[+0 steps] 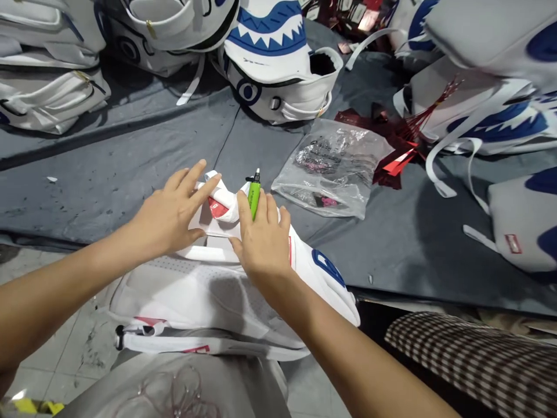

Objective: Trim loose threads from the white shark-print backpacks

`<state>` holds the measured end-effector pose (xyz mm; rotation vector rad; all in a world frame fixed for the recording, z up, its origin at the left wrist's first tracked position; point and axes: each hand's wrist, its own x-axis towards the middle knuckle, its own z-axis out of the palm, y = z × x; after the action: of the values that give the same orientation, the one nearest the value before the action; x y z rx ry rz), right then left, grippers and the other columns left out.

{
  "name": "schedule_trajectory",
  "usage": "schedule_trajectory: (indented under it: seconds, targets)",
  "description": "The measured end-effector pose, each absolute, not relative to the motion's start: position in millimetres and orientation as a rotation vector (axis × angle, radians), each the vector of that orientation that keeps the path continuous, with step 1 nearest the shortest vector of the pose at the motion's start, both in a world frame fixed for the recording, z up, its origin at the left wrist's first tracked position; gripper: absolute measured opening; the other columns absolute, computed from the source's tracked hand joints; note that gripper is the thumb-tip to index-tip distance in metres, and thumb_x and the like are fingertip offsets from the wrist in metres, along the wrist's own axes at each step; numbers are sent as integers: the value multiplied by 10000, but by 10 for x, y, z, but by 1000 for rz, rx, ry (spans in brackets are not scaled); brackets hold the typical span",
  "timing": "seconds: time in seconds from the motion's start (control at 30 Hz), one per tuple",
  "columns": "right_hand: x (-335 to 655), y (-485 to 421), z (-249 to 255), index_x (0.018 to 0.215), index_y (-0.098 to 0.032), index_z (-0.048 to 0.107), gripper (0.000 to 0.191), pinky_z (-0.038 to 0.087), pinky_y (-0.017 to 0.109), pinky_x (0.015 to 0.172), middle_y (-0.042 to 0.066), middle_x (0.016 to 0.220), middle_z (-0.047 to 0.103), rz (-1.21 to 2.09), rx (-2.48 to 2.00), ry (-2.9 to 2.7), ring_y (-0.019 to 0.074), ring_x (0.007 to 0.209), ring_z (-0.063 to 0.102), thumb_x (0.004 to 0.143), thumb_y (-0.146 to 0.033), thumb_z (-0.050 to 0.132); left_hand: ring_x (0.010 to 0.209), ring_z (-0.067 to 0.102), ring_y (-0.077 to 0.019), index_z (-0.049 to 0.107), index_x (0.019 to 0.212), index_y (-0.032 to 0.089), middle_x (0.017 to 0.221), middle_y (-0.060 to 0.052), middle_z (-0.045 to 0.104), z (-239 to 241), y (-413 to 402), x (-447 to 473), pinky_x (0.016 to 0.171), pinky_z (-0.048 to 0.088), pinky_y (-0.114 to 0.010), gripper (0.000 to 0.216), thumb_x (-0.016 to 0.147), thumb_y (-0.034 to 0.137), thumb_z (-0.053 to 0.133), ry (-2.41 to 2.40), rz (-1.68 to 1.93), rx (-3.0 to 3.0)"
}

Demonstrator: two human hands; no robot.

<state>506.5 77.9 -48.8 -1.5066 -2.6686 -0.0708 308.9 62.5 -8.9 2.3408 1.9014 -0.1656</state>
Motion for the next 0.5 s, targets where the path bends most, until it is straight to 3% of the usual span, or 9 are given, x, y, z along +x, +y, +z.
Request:
schedule_trajectory:
  seconds: [0.13, 0.33, 0.5]
  targets:
    - [5071, 802, -550, 1511, -133, 329, 743, 358, 595, 1067, 278, 1481, 449, -43, -1524, -2599, 417, 1372, 414, 883, -362, 654, 1522, 178, -434, -15, 1614, 295, 1697, -151, -8, -116, 611, 2977, 1052, 464, -532, 1118, 805, 461, 738, 1877, -100, 2360]
    - [5049, 845, -552, 1501, -126, 344, 767, 343, 603, 1066, 283, 1514, 406, 3, -1546, -2590, 428, 1377, 389, 862, -373, 688, 1536, 52, -466, -34, 1615, 246, 1687, -201, 10, -221, 826, 3299, 1155, 177, -702, 1261, 722, 508, 817, 1792, -155, 2601]
    - [5015, 870, -541, 1495, -113, 351, 794, 329, 608, 1082, 290, 1539, 376, 27, -1582, -2602, 430, 1396, 375, 834, -342, 728, 1525, 183, -408, 46, 1620, 217, 1684, -185, 106, -249, 830, 3419, 1144, 270, -583, 1085, 805, 392, 741, 1740, -200, 2658]
